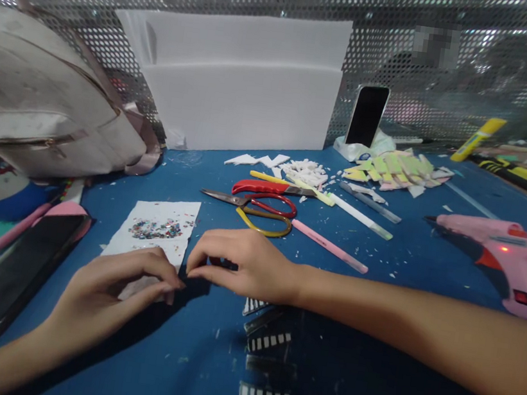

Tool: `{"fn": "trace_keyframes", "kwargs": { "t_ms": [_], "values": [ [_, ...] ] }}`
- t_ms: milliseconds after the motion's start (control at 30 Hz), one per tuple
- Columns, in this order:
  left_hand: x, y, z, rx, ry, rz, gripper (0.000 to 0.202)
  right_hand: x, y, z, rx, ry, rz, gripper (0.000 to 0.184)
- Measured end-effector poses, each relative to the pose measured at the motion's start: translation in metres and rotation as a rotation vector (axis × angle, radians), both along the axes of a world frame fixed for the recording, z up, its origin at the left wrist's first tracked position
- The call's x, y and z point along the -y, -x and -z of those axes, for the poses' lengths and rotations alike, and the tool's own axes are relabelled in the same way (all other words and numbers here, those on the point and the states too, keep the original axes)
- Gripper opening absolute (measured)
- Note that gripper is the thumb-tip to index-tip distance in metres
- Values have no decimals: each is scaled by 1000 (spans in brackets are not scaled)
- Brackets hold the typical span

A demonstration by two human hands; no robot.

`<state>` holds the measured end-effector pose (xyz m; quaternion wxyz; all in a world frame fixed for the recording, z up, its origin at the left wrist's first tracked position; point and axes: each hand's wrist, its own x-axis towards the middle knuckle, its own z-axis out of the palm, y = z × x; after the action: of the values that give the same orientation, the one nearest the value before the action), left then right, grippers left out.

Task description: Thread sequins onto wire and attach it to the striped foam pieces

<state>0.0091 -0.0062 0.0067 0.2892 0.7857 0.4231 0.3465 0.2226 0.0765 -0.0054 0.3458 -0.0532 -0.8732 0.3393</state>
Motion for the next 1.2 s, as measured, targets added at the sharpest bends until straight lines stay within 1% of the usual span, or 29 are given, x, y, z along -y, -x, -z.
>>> {"fn": "trace_keyframes", "kwargs": {
  "t_ms": [100, 167, 233, 300, 333, 367, 500, 600, 833, 1200],
  "values": [
    [-6, 9, -4, -92, -131, -29, 16, -1, 1, 0, -27, 89, 112, 4],
    [-11, 17, -7, -147, -216, -81, 15, -1, 2, -1, -24, 150, 167, 5],
    [-18, 26, -7, -193, -301, -201, 11, -1, 2, -1, -13, 198, 207, 6],
    [-27, 35, -4, -245, -354, -333, 7, -1, 3, -1, -5, 224, 236, 6],
    [-31, 39, -2, -281, -362, -375, 6, -1, 3, -2, 0, 230, 244, 7],
    [-35, 42, 1, -317, -356, -386, 7, -1, 3, -2, 5, 231, 247, 7],
    [-43, 50, 12, -412, -280, -318, 15, -1, 3, -2, 22, 228, 239, 8],
    [-44, 50, 16, -437, -291, -299, 16, -1, 3, -2, 24, 221, 237, 7],
    [-45, 50, 16, -438, -288, -316, 14, 0, 3, -1, 17, 209, 218, 7],
    [-46, 51, 15, -425, -257, -295, 10, 0, 2, -1, 30, 201, 213, 8]
  ]
}}
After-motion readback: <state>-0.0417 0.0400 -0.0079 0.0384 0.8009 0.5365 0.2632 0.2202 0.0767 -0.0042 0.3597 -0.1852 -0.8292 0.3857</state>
